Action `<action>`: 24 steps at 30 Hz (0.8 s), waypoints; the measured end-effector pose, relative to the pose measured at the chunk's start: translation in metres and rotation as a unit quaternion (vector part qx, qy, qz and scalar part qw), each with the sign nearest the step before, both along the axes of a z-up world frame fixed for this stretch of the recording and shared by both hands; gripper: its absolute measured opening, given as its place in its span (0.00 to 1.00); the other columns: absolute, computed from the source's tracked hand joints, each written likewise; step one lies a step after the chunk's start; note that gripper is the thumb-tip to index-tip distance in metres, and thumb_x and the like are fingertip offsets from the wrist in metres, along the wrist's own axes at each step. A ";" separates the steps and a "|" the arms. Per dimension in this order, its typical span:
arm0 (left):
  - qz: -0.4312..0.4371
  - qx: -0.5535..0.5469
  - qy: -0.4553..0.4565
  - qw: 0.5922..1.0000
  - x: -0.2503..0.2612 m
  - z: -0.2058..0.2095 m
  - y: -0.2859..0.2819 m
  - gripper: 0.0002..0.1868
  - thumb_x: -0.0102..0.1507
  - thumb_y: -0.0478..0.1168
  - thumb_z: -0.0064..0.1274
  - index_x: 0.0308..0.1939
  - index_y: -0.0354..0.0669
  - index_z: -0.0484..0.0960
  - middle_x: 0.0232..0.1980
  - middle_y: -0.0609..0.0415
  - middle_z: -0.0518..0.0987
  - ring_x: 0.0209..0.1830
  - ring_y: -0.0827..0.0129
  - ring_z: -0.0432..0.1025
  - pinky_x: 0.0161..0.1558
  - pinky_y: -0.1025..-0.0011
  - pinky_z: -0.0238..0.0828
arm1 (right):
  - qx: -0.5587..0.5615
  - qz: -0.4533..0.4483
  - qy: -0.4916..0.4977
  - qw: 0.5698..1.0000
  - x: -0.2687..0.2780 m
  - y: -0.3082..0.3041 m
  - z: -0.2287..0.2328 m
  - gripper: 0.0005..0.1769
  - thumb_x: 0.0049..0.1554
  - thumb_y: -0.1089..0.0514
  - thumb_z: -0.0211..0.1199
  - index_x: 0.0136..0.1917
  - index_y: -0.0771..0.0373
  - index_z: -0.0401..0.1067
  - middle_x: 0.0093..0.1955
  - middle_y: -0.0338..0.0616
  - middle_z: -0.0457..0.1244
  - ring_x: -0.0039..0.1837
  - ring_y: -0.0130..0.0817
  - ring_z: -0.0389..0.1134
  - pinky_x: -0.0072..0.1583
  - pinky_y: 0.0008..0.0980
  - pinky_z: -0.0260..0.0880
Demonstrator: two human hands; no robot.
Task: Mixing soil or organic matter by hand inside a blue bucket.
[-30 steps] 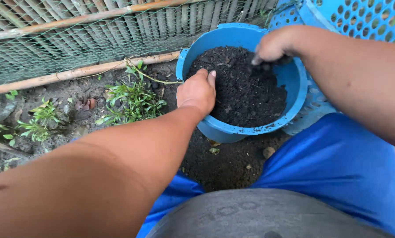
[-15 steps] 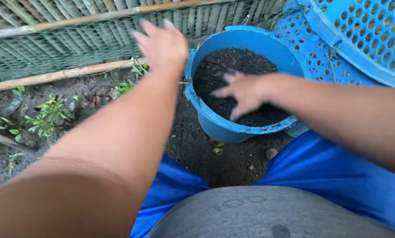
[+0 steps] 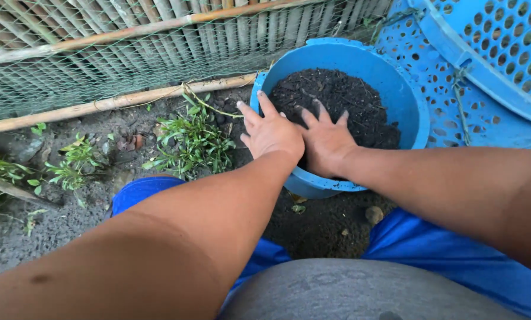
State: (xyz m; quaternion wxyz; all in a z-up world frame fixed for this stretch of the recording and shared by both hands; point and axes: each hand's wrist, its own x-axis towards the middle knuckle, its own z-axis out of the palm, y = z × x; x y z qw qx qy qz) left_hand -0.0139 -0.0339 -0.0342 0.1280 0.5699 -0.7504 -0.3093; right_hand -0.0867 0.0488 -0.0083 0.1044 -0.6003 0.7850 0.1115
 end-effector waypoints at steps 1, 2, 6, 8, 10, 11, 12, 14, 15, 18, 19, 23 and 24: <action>0.000 0.000 -0.003 1.000 -0.001 -0.001 0.000 0.38 0.70 0.48 0.42 0.81 0.58 0.42 0.84 0.40 0.33 0.83 0.50 0.41 0.75 0.43 0.42 | 0.000 0.000 -0.003 1.000 -0.005 -0.001 -0.004 0.55 0.49 0.39 0.69 0.82 0.41 0.45 0.83 0.52 0.36 0.83 0.65 0.31 0.69 0.87 0.39; 0.003 -0.001 0.001 1.000 -0.002 -0.001 -0.001 0.38 0.70 0.48 0.42 0.81 0.58 0.42 0.84 0.40 0.34 0.82 0.50 0.43 0.74 0.43 0.43 | -0.022 -0.007 -0.005 1.000 -0.009 -0.003 -0.008 0.55 0.47 0.40 0.71 0.81 0.42 0.48 0.83 0.52 0.38 0.83 0.65 0.32 0.68 0.86 0.42; 0.002 0.011 -0.014 1.000 0.002 0.014 0.004 0.43 0.66 0.43 0.47 0.81 0.58 0.41 0.84 0.41 0.34 0.80 0.49 0.48 0.74 0.47 0.47 | -0.115 -0.043 -0.014 0.992 -0.033 -0.007 -0.024 0.50 0.44 0.48 0.73 0.78 0.43 0.56 0.81 0.53 0.44 0.81 0.65 0.42 0.68 0.77 0.54; -0.001 0.014 -0.022 1.000 0.005 0.017 0.003 0.46 0.64 0.41 0.49 0.81 0.58 0.41 0.84 0.41 0.35 0.79 0.49 0.50 0.73 0.49 0.50 | -0.137 -0.100 -0.026 0.985 -0.057 -0.016 -0.021 0.50 0.44 0.50 0.73 0.77 0.44 0.58 0.80 0.54 0.46 0.80 0.65 0.45 0.69 0.68 0.58; -0.008 0.021 -0.027 0.999 0.007 0.015 0.003 0.49 0.62 0.39 0.51 0.81 0.59 0.40 0.84 0.42 0.35 0.78 0.49 0.52 0.72 0.50 0.52 | -0.155 -0.162 -0.033 0.974 -0.095 -0.025 -0.022 0.49 0.45 0.51 0.73 0.77 0.45 0.59 0.79 0.56 0.48 0.78 0.64 0.49 0.70 0.58 0.62; -0.002 0.017 -0.022 1.000 0.007 0.012 0.003 0.48 0.62 0.39 0.51 0.81 0.59 0.41 0.84 0.42 0.37 0.77 0.49 0.54 0.71 0.51 0.55 | -0.176 -0.191 -0.046 0.965 -0.122 -0.029 -0.025 0.46 0.47 0.48 0.74 0.76 0.51 0.60 0.75 0.62 0.52 0.73 0.64 0.55 0.68 0.56 0.64; 0.002 0.015 -0.017 1.000 0.003 0.011 0.003 0.48 0.62 0.38 0.51 0.81 0.60 0.42 0.84 0.43 0.38 0.76 0.49 0.56 0.70 0.51 0.57 | -0.196 -0.221 -0.058 0.954 -0.151 -0.031 -0.025 0.45 0.50 0.44 0.75 0.75 0.57 0.61 0.70 0.67 0.56 0.68 0.63 0.61 0.67 0.53 0.65; 0.005 0.015 -0.010 1.000 0.002 0.009 0.001 0.47 0.62 0.38 0.51 0.81 0.61 0.43 0.83 0.43 0.40 0.75 0.49 0.58 0.69 0.51 0.58 | -0.225 -0.250 -0.143 0.931 -0.183 -0.027 -0.014 0.40 0.51 0.46 0.75 0.73 0.56 0.65 0.65 0.57 0.61 0.65 0.53 0.65 0.65 0.49 0.67; 0.012 0.010 -0.007 1.000 0.003 0.008 0.001 0.46 0.62 0.38 0.51 0.81 0.61 0.44 0.83 0.43 0.42 0.75 0.49 0.59 0.68 0.52 0.59 | -0.256 -0.272 -0.231 0.898 -0.198 -0.024 -0.009 0.35 0.53 0.48 0.74 0.71 0.55 0.69 0.60 0.46 0.66 0.63 0.43 0.69 0.62 0.45 0.69; 0.016 0.010 0.000 1.000 0.003 0.012 0.002 0.46 0.62 0.37 0.51 0.80 0.61 0.45 0.82 0.43 0.44 0.74 0.49 0.60 0.68 0.52 0.60 | -0.301 -0.269 -0.406 0.820 -0.181 -0.016 0.031 0.24 0.61 0.46 0.69 0.66 0.57 0.71 0.54 0.38 0.70 0.55 0.32 0.72 0.52 0.37 0.72; 0.015 0.009 0.000 1.000 0.002 0.013 0.002 0.46 0.62 0.37 0.51 0.80 0.61 0.45 0.82 0.43 0.44 0.74 0.49 0.60 0.68 0.52 0.60 | -0.302 -0.269 -0.406 0.820 -0.170 -0.017 0.045 0.24 0.61 0.46 0.69 0.66 0.57 0.71 0.54 0.38 0.70 0.55 0.32 0.72 0.52 0.37 0.72; 0.022 0.014 -0.003 1.000 0.003 0.011 -0.001 0.47 0.61 0.37 0.52 0.80 0.61 0.45 0.82 0.43 0.45 0.74 0.49 0.60 0.68 0.53 0.60 | -0.209 -0.265 -0.384 0.859 -0.165 -0.043 0.064 0.26 0.56 0.62 0.66 0.66 0.51 0.66 0.49 0.44 0.67 0.41 0.35 0.67 0.36 0.38 0.58; 0.021 0.015 -0.001 1.000 0.002 0.010 0.000 0.47 0.61 0.36 0.52 0.80 0.62 0.45 0.81 0.44 0.45 0.74 0.49 0.60 0.68 0.53 0.60 | -0.177 -0.216 -0.410 0.869 -0.174 -0.050 0.061 0.27 0.52 0.66 0.66 0.64 0.52 0.67 0.48 0.40 0.68 0.40 0.31 0.70 0.36 0.34 0.64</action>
